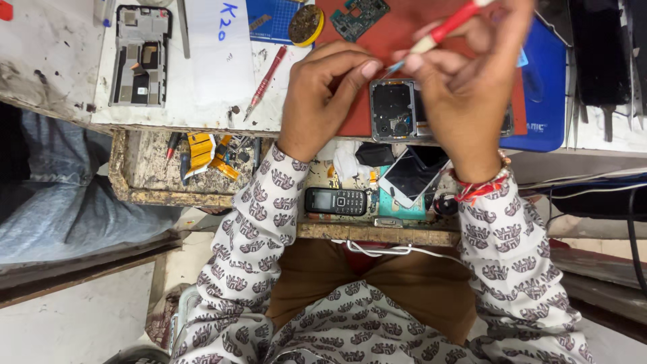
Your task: The person uses a small screwdriver to remove and replace screws on the internal components of a disassembled mobile phone, while another person's hand occasionally assists or moves parts.
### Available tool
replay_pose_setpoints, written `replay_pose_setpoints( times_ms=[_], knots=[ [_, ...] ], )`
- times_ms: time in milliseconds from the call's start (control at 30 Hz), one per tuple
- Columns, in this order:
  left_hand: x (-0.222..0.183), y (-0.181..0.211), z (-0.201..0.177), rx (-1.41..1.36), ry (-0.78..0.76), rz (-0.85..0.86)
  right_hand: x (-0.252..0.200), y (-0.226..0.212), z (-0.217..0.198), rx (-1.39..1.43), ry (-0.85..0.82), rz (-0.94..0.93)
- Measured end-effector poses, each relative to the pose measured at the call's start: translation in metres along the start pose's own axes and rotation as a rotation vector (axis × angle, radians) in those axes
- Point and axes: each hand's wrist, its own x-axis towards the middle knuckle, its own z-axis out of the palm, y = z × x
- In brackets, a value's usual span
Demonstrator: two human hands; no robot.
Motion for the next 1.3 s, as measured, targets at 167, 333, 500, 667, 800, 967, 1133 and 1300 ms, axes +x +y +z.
replay_pose_setpoints(
  times_ms=[167,333,500,667,800,967,1133,1300],
  knots=[
    [0.002,0.004,-0.001,0.121,-0.057,0.087,0.005,-0.021,0.011,0.048,0.004,0.225],
    [0.001,0.011,-0.002,0.267,-0.085,0.146,0.007,-0.020,0.008,0.195,0.116,0.226],
    [-0.004,0.004,-0.003,0.360,-0.148,0.136,-0.007,0.001,-0.029,-0.209,0.017,-0.023],
    [-0.007,-0.002,-0.005,0.344,-0.188,0.152,-0.012,0.008,-0.032,-0.528,-0.112,-0.194],
    [-0.008,-0.006,-0.007,0.338,-0.200,0.178,-0.009,0.004,-0.028,-0.496,-0.135,-0.192],
    [-0.010,-0.007,-0.008,0.327,-0.206,0.169,-0.004,0.003,-0.029,-0.559,-0.149,-0.244],
    [-0.009,-0.008,-0.007,0.340,-0.210,0.169,-0.009,0.003,-0.037,-0.600,-0.126,-0.231],
    [-0.007,0.000,-0.010,0.364,-0.252,0.209,-0.012,0.011,-0.048,-0.669,-0.011,-0.247]
  ],
)
